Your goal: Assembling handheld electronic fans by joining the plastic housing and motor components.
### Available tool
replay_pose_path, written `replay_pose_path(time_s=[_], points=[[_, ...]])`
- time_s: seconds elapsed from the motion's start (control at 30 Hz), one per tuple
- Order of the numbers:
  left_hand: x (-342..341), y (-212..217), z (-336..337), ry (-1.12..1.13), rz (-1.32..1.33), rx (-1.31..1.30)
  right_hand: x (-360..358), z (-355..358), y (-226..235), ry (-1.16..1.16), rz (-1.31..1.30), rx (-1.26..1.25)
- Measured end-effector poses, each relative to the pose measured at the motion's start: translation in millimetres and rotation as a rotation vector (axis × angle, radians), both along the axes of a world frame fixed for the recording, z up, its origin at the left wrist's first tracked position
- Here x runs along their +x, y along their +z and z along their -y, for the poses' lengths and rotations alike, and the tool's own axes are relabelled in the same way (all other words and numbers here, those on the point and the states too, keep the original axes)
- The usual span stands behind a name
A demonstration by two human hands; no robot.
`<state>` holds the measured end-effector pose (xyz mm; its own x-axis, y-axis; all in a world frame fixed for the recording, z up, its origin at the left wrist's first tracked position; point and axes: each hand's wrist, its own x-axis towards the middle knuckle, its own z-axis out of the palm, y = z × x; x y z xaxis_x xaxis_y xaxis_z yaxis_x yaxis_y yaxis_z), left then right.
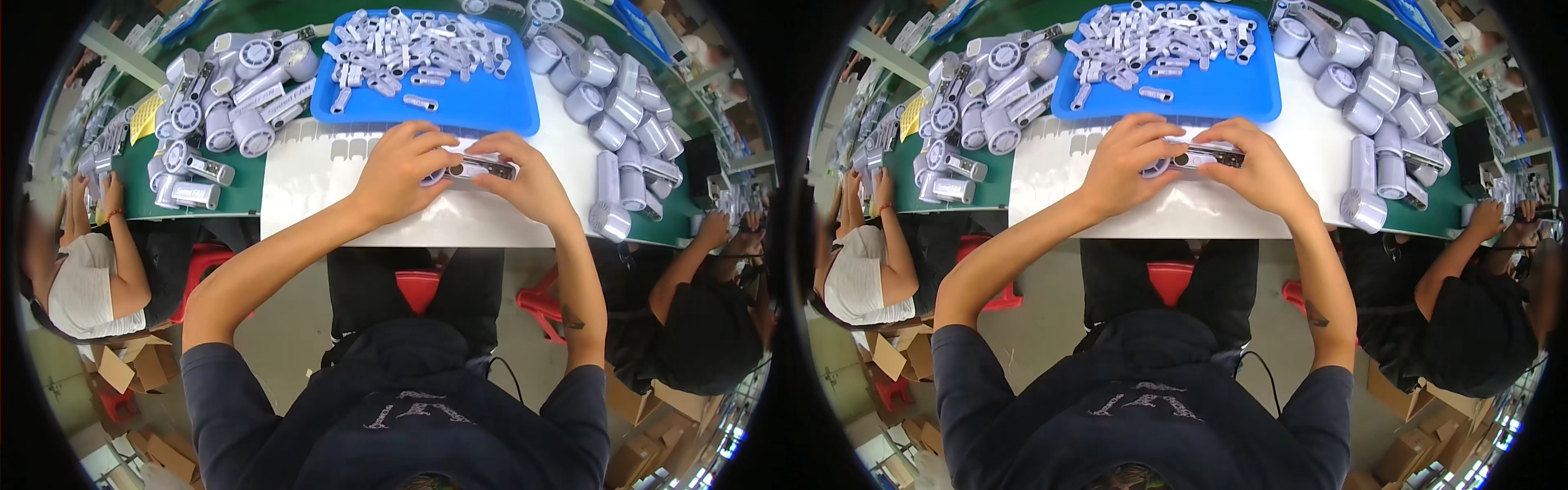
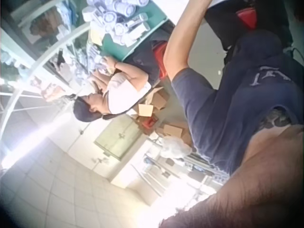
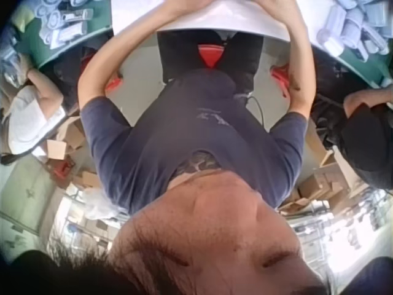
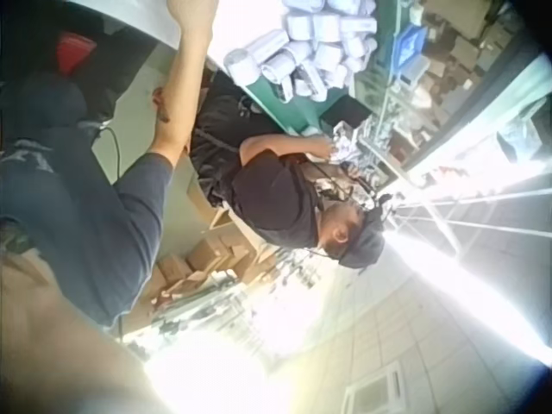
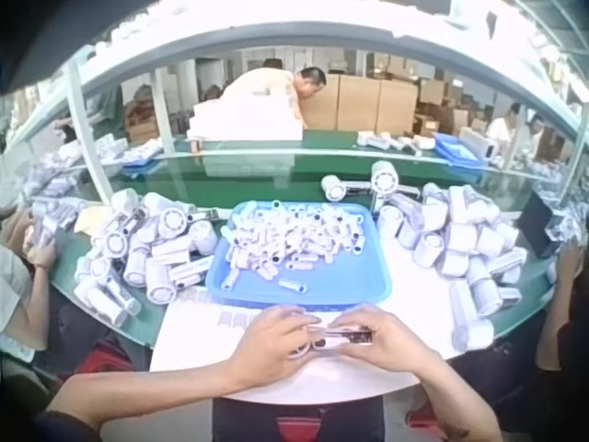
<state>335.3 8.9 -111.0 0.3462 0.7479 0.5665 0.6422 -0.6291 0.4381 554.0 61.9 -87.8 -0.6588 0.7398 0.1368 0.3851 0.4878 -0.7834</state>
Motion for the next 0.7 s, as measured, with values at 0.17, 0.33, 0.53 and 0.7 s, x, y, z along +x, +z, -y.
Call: replay_pose_path(time_s=[0.17,0.33,0.53,0.7], points=[[0,-1,15,-0.002,-0.001,-0.003,2,23,-18,0.080,-0.008,0.056],[2,-10,11,-0.016,0.016,-0.052,2,26,-27,-0.010,-0.034,0.112],[7,-6,9,0.032,-0.002,-0.086,2,27,-38,-0.041,-0.041,0.255],[10,-6,8,0.132,-0.085,-0.122,-2,22,-46,-0.070,-0.037,0.491]])
